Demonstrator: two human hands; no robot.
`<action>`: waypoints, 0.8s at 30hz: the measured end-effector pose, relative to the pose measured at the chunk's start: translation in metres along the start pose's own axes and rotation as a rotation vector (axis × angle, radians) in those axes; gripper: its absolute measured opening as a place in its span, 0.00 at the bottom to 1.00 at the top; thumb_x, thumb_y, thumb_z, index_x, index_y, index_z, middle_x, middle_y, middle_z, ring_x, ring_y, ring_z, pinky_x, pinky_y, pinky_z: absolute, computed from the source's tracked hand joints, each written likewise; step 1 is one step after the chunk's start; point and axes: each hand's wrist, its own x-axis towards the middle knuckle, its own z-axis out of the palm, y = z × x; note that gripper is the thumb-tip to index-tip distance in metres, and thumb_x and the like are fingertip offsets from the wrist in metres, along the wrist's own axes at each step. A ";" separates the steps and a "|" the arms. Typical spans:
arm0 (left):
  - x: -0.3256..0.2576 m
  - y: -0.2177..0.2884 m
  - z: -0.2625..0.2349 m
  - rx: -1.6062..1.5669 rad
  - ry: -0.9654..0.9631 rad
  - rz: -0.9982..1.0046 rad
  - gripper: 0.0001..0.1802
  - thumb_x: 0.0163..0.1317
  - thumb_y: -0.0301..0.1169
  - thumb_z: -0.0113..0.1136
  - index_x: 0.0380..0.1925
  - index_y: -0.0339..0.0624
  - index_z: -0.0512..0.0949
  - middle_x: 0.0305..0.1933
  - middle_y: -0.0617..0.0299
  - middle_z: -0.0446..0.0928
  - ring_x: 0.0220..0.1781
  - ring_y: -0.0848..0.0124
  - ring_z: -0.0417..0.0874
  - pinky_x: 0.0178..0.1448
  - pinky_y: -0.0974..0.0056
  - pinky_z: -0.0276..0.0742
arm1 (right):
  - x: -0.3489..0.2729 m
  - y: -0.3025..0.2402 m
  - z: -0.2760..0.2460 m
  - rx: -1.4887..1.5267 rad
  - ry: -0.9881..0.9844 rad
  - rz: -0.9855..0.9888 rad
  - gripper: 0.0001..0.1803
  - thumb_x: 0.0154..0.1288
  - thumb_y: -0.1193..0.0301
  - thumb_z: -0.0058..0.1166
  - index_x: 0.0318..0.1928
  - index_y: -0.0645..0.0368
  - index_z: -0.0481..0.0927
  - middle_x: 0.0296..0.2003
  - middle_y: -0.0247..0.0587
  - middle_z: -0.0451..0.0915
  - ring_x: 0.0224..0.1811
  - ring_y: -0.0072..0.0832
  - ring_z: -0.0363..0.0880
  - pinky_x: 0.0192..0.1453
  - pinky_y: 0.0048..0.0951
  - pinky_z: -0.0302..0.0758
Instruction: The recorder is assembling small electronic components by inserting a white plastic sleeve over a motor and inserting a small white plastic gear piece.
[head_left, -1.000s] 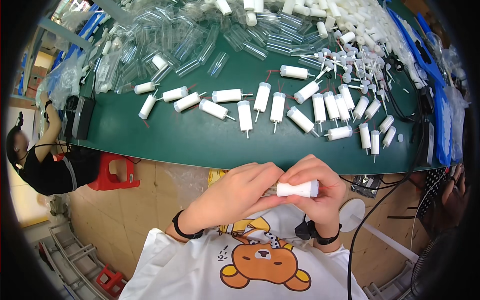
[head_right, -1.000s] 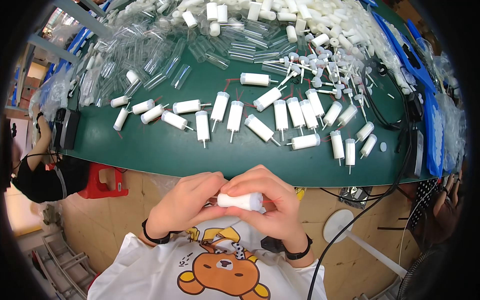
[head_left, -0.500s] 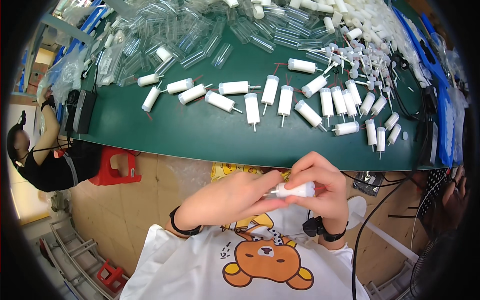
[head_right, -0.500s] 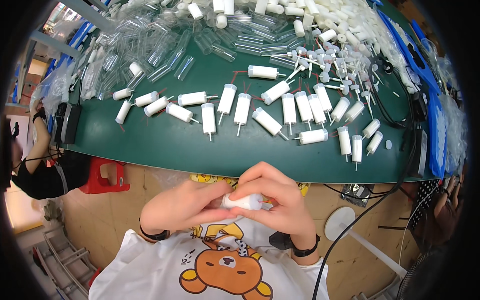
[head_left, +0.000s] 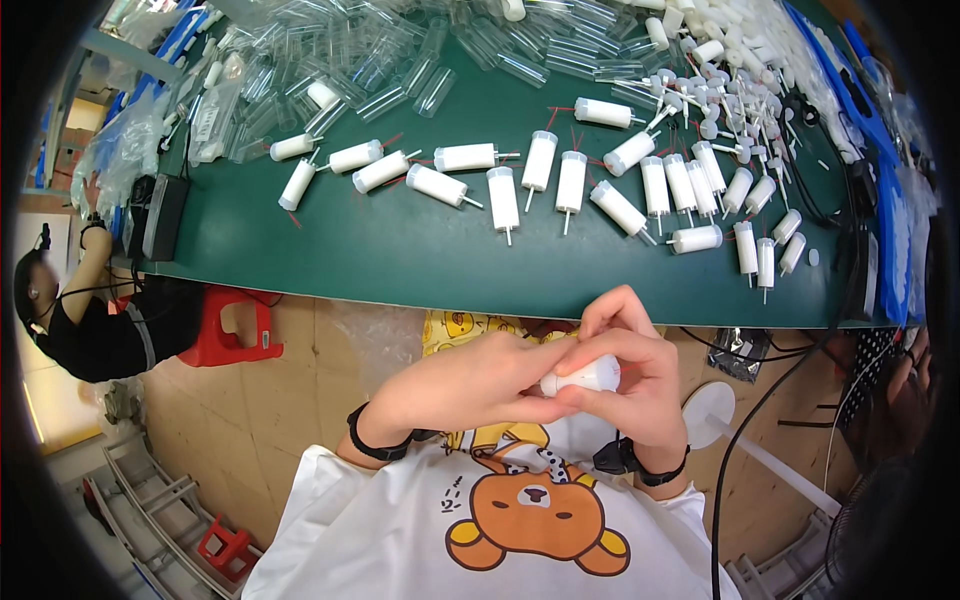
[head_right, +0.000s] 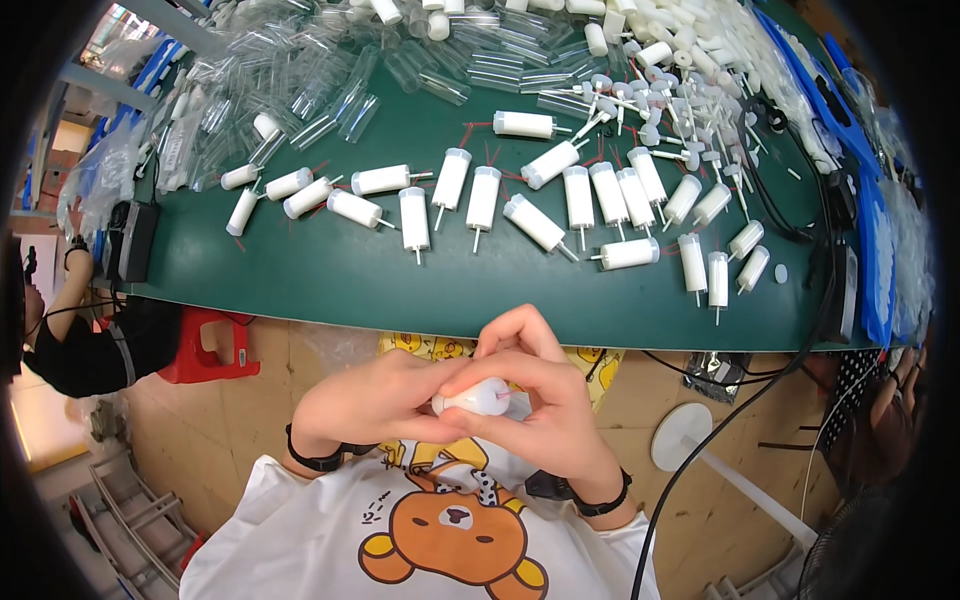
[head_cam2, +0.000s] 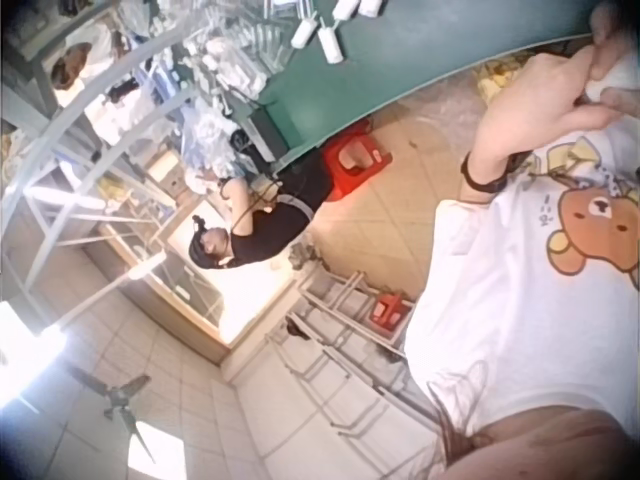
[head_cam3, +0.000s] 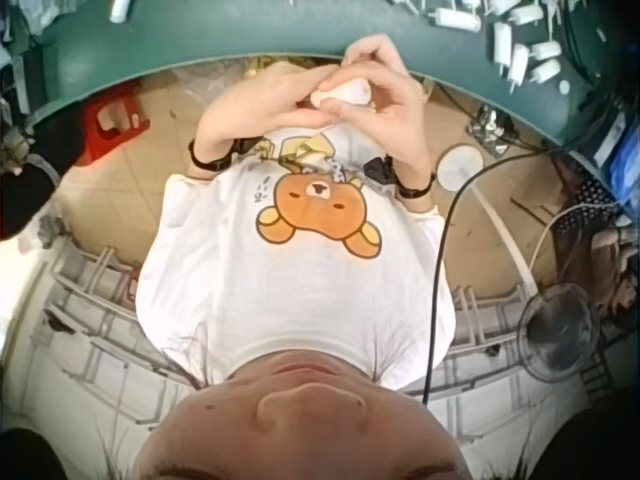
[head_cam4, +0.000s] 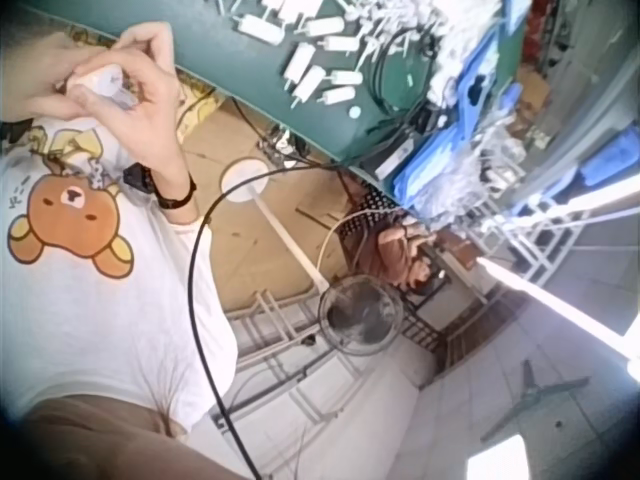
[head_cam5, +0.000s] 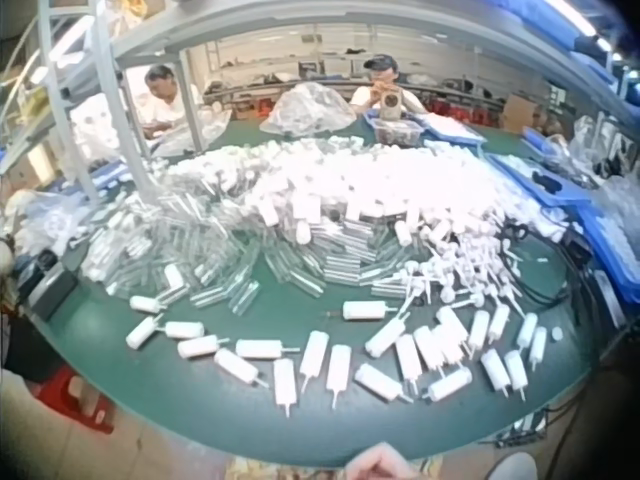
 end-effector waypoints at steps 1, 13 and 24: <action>0.000 0.001 0.001 -0.028 0.018 -0.019 0.16 0.59 0.35 0.58 0.41 0.36 0.69 0.22 0.53 0.73 0.22 0.57 0.76 0.27 0.61 0.70 | -0.001 0.000 0.002 -0.003 0.020 0.018 0.13 0.46 0.74 0.69 0.35 0.58 0.83 0.37 0.33 0.65 0.39 0.23 0.66 0.43 0.23 0.66; 0.002 0.003 0.022 -0.257 0.122 -0.034 0.19 0.64 0.36 0.52 0.50 0.37 0.65 0.29 0.58 0.73 0.25 0.71 0.76 0.30 0.66 0.71 | -0.004 0.003 0.005 0.084 0.208 -0.096 0.20 0.50 0.78 0.64 0.46 0.65 0.76 0.41 0.39 0.68 0.42 0.25 0.69 0.48 0.26 0.68; 0.005 0.000 0.037 -1.046 0.014 0.066 0.19 0.71 0.36 0.37 0.56 0.36 0.57 0.34 0.58 0.70 0.33 0.73 0.73 0.38 0.68 0.68 | -0.008 0.004 0.008 0.119 0.280 -0.302 0.16 0.57 0.85 0.46 0.47 0.69 0.72 0.47 0.55 0.75 0.50 0.37 0.76 0.54 0.35 0.72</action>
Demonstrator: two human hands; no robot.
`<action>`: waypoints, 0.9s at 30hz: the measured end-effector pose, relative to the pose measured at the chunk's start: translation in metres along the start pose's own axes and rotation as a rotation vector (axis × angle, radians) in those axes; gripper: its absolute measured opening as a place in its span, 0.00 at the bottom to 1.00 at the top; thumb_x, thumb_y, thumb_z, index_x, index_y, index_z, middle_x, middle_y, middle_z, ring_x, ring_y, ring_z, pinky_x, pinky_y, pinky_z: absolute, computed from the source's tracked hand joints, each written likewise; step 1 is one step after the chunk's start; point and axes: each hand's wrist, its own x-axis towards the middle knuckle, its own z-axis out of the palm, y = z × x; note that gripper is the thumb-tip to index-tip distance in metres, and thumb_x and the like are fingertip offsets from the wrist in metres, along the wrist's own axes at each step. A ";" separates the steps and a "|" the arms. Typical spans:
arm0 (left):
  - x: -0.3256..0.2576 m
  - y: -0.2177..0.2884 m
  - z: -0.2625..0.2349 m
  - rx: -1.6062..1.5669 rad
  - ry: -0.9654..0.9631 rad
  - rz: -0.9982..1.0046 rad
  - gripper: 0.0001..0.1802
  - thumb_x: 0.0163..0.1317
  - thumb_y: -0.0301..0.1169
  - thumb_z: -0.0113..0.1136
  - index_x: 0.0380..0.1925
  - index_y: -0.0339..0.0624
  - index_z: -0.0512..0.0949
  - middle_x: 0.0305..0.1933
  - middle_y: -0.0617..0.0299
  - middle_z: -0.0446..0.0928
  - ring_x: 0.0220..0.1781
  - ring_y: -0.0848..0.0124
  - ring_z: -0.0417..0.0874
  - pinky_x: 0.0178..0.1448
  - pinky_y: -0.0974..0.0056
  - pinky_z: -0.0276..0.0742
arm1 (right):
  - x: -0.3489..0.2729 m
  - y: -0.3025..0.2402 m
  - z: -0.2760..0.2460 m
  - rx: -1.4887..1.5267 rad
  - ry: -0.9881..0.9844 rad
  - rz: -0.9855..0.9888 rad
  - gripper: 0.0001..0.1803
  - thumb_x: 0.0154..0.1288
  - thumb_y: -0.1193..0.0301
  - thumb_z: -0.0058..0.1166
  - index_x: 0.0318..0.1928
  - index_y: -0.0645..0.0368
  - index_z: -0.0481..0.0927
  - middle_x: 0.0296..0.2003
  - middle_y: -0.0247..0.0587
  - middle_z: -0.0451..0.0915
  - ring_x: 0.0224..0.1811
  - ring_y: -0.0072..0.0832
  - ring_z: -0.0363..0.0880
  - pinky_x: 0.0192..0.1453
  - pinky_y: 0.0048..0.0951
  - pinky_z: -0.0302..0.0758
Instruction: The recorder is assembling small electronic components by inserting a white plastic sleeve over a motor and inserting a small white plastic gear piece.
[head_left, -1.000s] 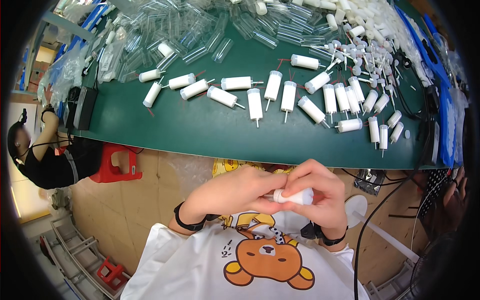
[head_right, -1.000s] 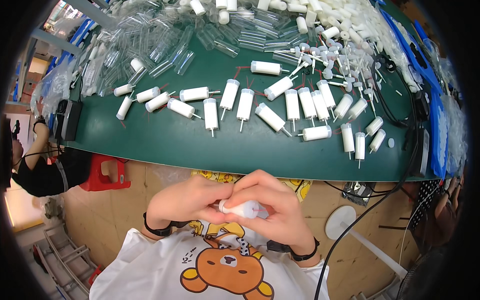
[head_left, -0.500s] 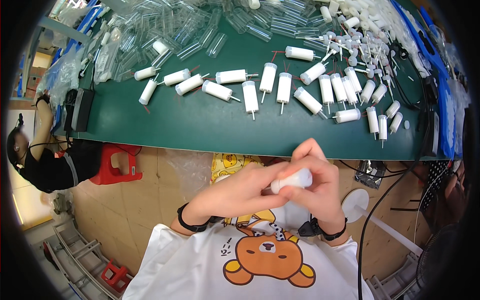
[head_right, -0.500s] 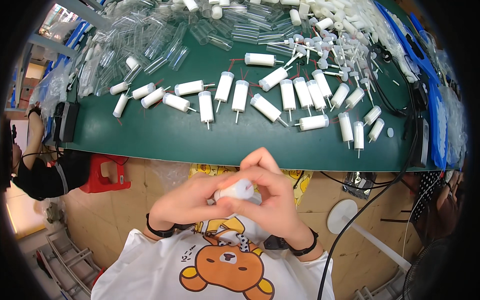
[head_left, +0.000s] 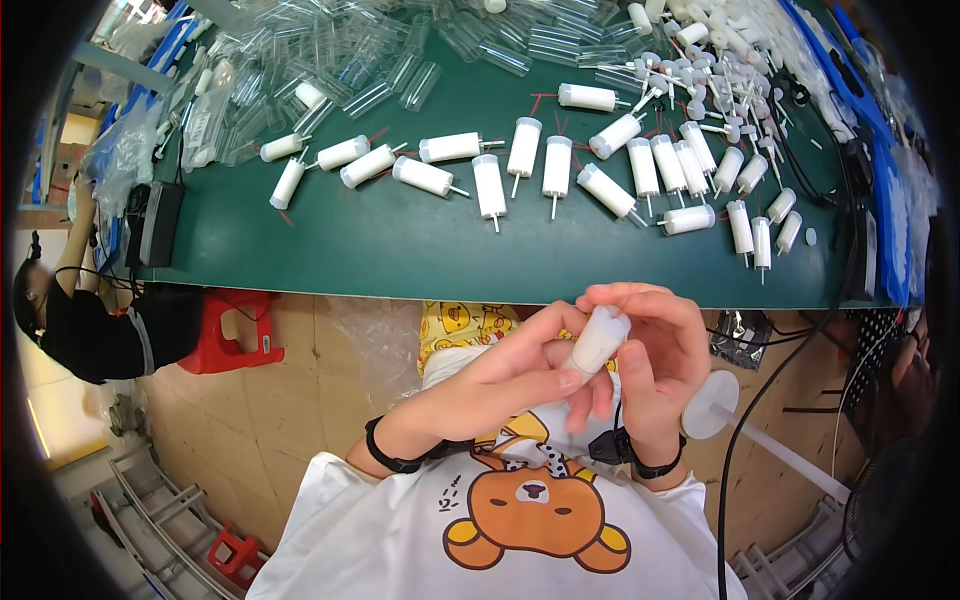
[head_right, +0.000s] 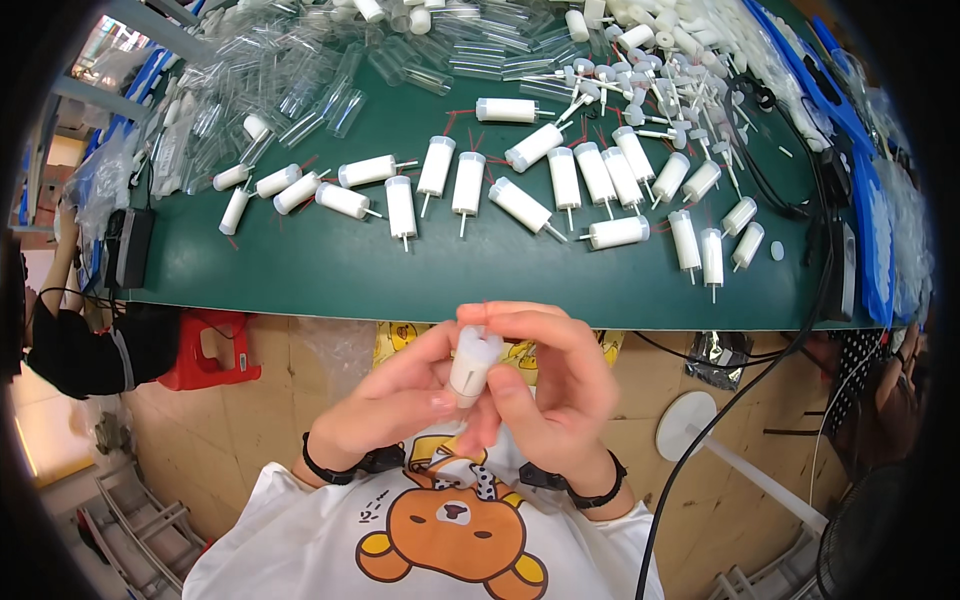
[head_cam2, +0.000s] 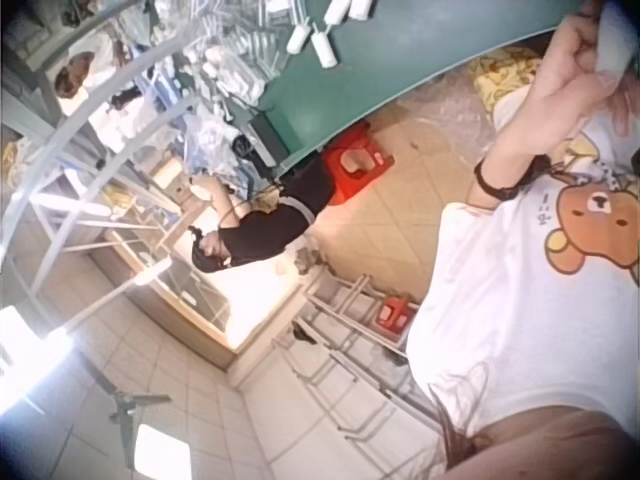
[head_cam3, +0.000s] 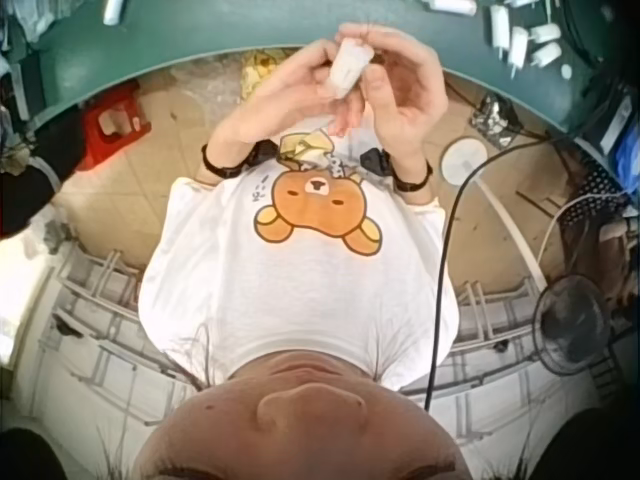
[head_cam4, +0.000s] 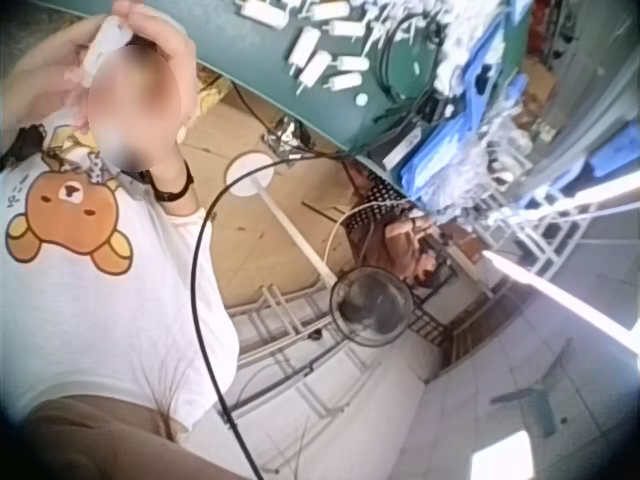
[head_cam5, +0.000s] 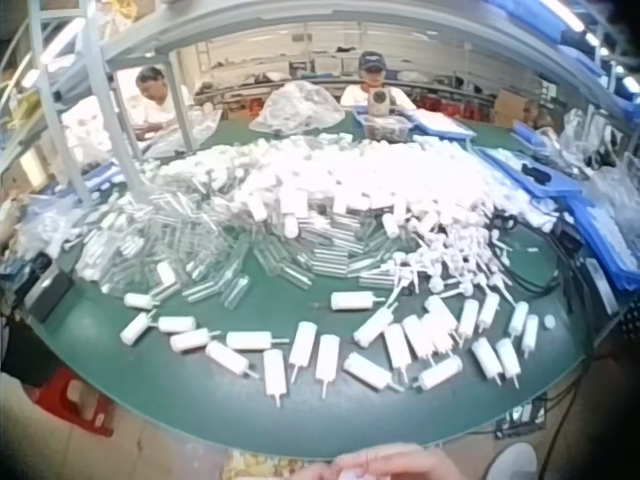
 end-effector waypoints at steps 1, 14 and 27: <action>0.000 -0.001 -0.004 -0.101 -0.051 -0.015 0.20 0.72 0.37 0.35 0.57 0.37 0.56 0.33 0.58 0.70 0.32 0.73 0.72 0.38 0.68 0.67 | 0.000 0.000 0.000 -0.017 -0.010 0.002 0.15 0.57 0.85 0.47 0.47 0.68 0.72 0.46 0.55 0.76 0.49 0.37 0.77 0.54 0.36 0.72; -0.002 -0.006 -0.002 0.181 0.057 -0.032 0.22 0.74 0.42 0.30 0.54 0.36 0.62 0.33 0.65 0.65 0.34 0.78 0.64 0.40 0.73 0.62 | 0.006 -0.002 -0.008 -0.561 -0.070 -0.283 0.18 0.45 0.85 0.59 0.41 0.64 0.78 0.40 0.45 0.82 0.36 0.31 0.77 0.42 0.31 0.71; -0.003 -0.003 0.002 0.342 0.153 0.054 0.17 0.73 0.34 0.32 0.54 0.36 0.61 0.40 0.63 0.64 0.39 0.78 0.63 0.46 0.71 0.64 | 0.006 0.002 -0.006 -0.601 -0.090 -0.341 0.19 0.44 0.85 0.61 0.41 0.64 0.78 0.41 0.46 0.82 0.34 0.31 0.78 0.40 0.31 0.71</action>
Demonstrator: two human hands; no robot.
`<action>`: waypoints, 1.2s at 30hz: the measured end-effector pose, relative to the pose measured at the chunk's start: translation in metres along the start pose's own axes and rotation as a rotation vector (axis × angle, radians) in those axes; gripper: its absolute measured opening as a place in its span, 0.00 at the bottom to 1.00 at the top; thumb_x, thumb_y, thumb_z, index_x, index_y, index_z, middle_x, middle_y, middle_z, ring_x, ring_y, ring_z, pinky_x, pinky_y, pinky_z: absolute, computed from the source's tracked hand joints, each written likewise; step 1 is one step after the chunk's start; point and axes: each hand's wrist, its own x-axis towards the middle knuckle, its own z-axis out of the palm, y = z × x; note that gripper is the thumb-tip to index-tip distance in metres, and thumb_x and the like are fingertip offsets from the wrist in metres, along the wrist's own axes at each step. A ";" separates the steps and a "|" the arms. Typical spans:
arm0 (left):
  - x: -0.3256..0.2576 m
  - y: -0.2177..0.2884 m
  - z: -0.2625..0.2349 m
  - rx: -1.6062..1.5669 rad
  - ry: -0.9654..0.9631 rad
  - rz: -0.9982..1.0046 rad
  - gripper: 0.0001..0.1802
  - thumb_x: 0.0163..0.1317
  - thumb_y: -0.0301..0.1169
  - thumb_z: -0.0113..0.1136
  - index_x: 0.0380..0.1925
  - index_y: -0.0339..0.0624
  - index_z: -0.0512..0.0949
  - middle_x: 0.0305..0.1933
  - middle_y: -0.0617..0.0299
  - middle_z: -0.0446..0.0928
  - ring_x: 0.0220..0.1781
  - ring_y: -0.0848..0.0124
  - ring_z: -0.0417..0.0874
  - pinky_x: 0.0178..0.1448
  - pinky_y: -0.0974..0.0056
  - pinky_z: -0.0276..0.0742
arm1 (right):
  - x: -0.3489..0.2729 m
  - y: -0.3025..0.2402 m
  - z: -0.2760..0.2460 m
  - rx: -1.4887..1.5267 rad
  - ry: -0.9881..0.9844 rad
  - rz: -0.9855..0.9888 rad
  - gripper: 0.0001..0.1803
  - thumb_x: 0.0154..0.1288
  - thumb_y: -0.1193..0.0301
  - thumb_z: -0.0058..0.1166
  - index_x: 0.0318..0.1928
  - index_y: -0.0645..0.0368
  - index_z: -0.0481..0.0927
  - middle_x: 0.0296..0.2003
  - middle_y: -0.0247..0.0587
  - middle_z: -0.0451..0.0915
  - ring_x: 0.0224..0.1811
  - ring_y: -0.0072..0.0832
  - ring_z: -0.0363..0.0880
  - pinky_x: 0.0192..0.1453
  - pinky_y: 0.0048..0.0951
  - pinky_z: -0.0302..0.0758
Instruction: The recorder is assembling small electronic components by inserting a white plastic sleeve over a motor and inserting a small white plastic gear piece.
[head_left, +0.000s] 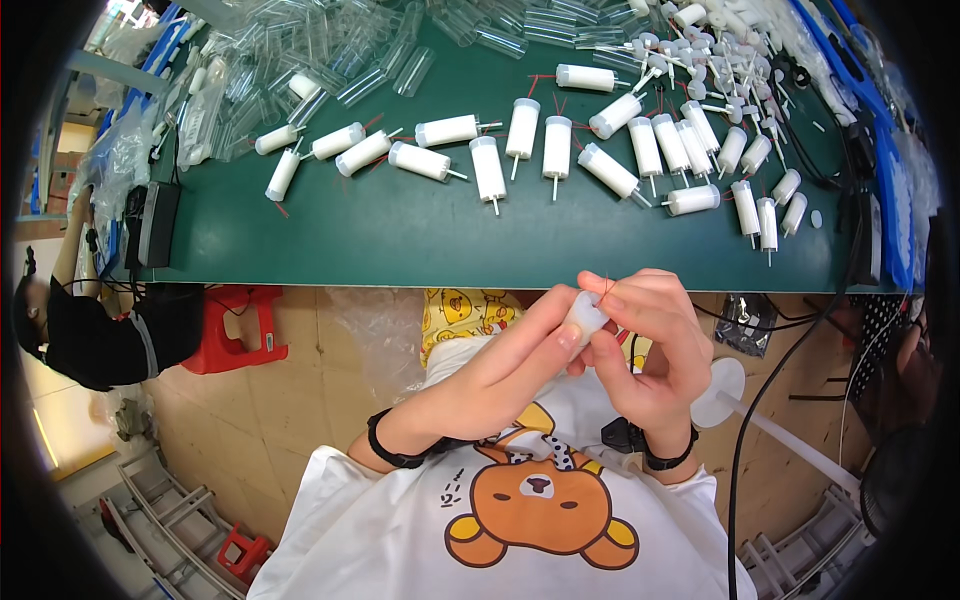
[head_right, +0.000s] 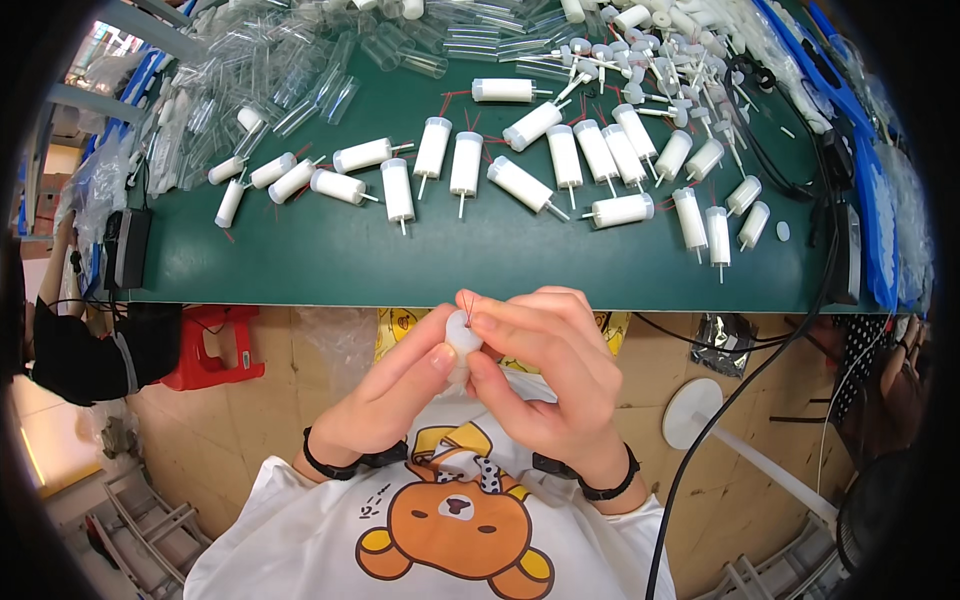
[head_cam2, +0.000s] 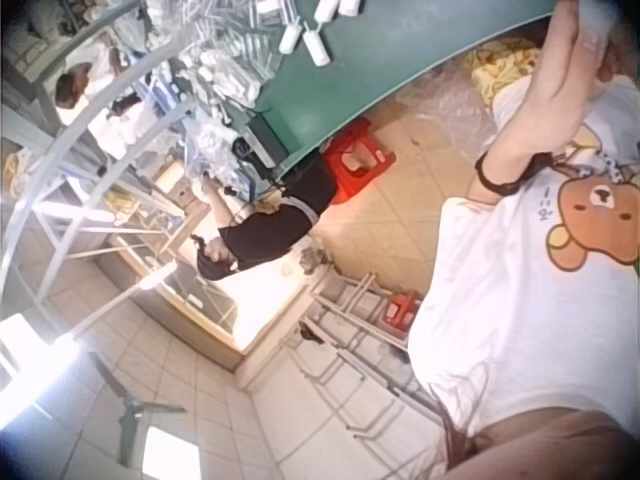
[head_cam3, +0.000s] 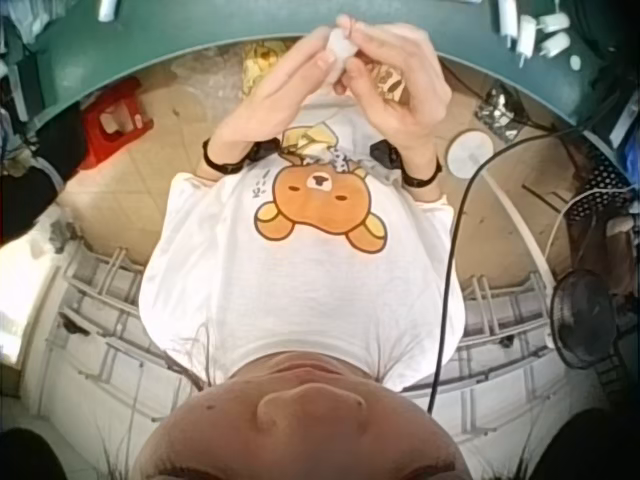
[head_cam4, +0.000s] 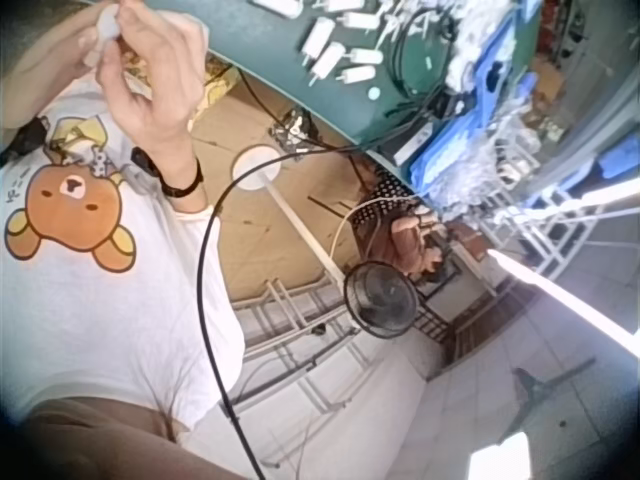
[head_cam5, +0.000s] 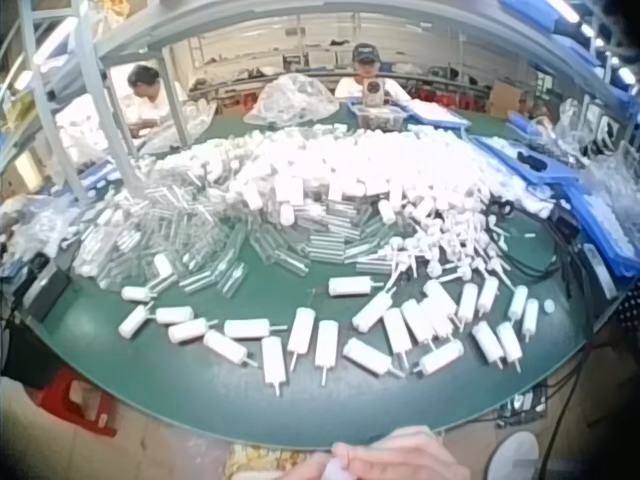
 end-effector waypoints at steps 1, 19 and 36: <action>0.000 -0.001 -0.001 0.002 -0.006 0.002 0.17 0.73 0.34 0.32 0.54 0.36 0.61 0.40 0.63 0.64 0.39 0.78 0.63 0.46 0.71 0.64 | 0.000 0.000 0.001 -0.016 0.003 -0.011 0.19 0.44 0.85 0.61 0.41 0.64 0.78 0.41 0.46 0.82 0.33 0.31 0.78 0.40 0.31 0.71; 0.007 0.001 -0.011 -0.080 0.012 -0.076 0.14 0.69 0.35 0.33 0.44 0.39 0.66 0.37 0.64 0.64 0.35 0.77 0.63 0.39 0.71 0.63 | -0.002 -0.011 0.002 -0.099 -0.102 0.048 0.15 0.41 0.80 0.60 0.35 0.64 0.79 0.44 0.47 0.79 0.39 0.39 0.75 0.42 0.34 0.74; -0.007 -0.050 -0.016 -0.688 -0.041 -0.194 0.11 0.71 0.35 0.43 0.46 0.41 0.67 0.33 0.65 0.69 0.35 0.77 0.68 0.39 0.71 0.67 | -0.031 -0.009 -0.001 0.747 -0.477 1.042 0.29 0.63 0.69 0.56 0.61 0.63 0.60 0.43 0.39 0.73 0.48 0.25 0.74 0.48 0.24 0.73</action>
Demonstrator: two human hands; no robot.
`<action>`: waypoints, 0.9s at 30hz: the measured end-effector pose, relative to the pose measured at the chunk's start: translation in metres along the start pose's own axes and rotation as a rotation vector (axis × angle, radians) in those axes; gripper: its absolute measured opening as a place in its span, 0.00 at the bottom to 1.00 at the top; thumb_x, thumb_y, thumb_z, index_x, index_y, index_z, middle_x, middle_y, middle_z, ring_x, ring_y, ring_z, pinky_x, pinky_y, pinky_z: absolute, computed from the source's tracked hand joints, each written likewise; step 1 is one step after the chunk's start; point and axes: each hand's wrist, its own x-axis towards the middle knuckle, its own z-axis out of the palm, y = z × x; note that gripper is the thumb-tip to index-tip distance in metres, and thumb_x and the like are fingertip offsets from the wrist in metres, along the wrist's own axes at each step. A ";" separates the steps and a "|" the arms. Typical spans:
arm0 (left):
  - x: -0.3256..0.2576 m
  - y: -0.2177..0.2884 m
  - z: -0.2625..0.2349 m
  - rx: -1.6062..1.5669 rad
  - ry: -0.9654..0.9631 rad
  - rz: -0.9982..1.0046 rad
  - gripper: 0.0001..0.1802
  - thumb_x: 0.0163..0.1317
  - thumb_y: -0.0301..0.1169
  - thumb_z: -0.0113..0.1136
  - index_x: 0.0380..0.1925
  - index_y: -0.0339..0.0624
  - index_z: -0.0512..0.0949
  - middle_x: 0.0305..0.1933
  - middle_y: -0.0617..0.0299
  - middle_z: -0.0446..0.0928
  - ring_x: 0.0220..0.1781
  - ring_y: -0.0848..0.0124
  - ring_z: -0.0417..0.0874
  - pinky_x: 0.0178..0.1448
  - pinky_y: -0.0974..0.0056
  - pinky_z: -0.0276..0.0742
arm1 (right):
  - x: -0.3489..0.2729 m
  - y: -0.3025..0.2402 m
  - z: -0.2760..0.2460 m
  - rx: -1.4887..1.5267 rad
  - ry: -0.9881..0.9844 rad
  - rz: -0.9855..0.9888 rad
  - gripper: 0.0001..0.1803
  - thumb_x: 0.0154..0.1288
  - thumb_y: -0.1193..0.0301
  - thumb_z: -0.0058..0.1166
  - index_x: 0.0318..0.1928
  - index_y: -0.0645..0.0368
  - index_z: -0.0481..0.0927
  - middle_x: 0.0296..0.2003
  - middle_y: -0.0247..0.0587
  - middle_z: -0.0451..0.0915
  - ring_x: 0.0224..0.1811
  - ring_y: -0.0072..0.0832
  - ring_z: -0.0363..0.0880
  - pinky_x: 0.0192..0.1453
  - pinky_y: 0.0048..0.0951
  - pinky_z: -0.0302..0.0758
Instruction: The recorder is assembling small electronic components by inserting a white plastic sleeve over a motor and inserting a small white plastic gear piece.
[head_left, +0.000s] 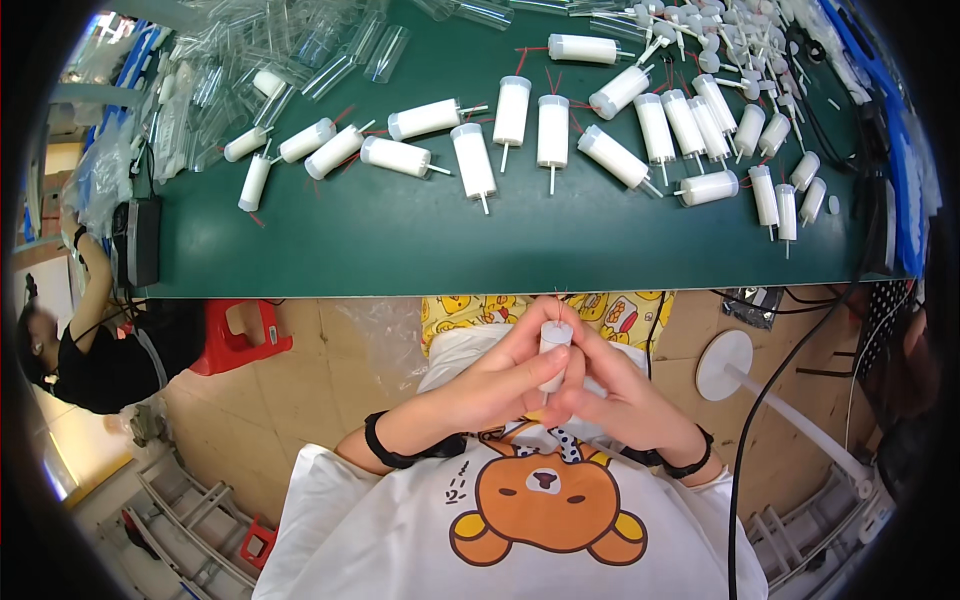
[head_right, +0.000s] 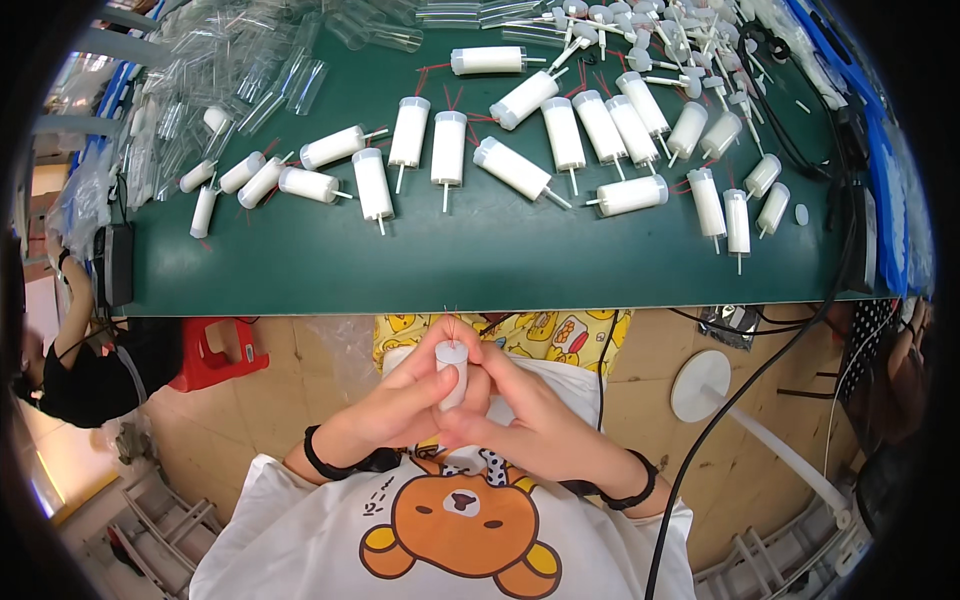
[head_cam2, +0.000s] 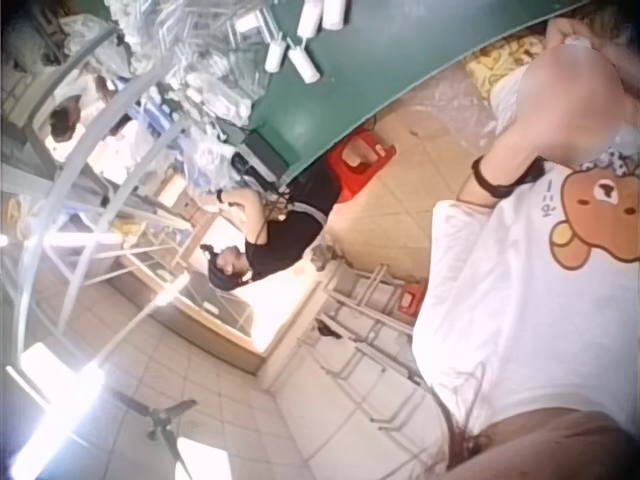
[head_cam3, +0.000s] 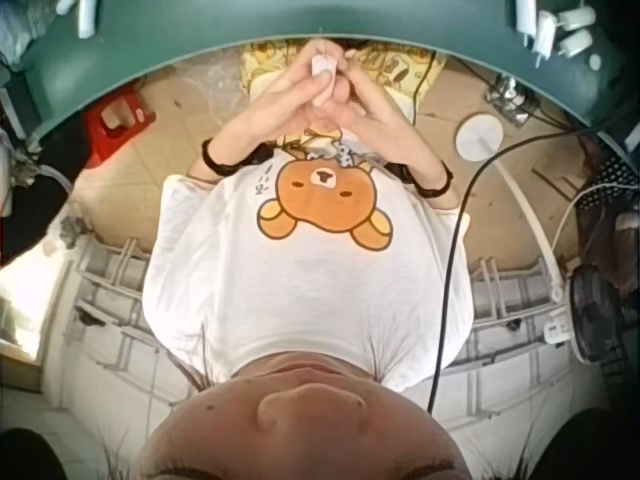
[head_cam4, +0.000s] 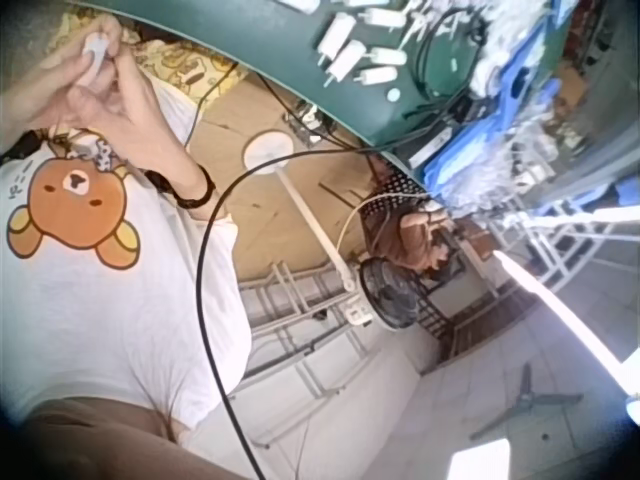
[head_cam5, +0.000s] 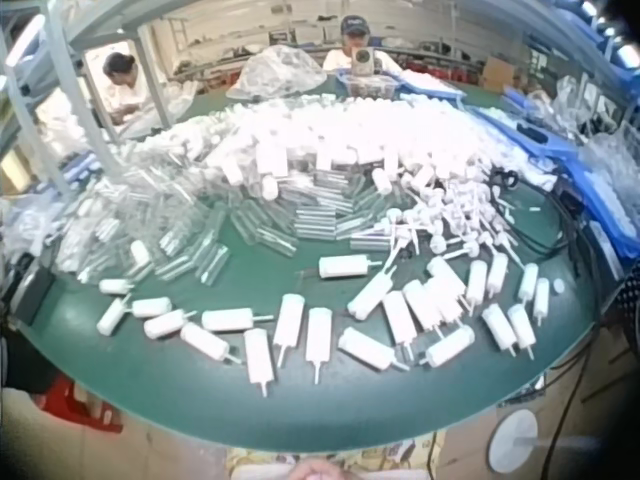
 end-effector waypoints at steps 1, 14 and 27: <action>-0.001 -0.002 -0.001 -0.009 0.033 -0.035 0.10 0.71 0.35 0.43 0.46 0.42 0.67 0.33 0.66 0.68 0.35 0.78 0.68 0.38 0.71 0.67 | 0.003 0.003 0.005 0.086 0.006 0.014 0.31 0.62 0.71 0.56 0.62 0.63 0.59 0.46 0.39 0.72 0.50 0.24 0.72 0.52 0.25 0.71; 0.015 0.005 0.014 0.352 0.447 -0.066 0.13 0.70 0.40 0.45 0.39 0.41 0.68 0.31 0.69 0.69 0.33 0.83 0.68 0.33 0.76 0.64 | 0.041 0.016 0.029 0.668 0.221 0.142 0.30 0.55 0.74 0.63 0.54 0.67 0.62 0.47 0.47 0.73 0.49 0.26 0.74 0.49 0.25 0.75; 0.012 0.025 -0.003 0.365 0.347 -0.348 0.18 0.69 0.43 0.47 0.34 0.37 0.70 0.23 0.69 0.69 0.24 0.84 0.67 0.25 0.76 0.62 | 0.052 0.019 0.042 0.667 0.381 0.073 0.20 0.56 0.76 0.59 0.46 0.70 0.67 0.41 0.48 0.76 0.41 0.28 0.78 0.44 0.28 0.77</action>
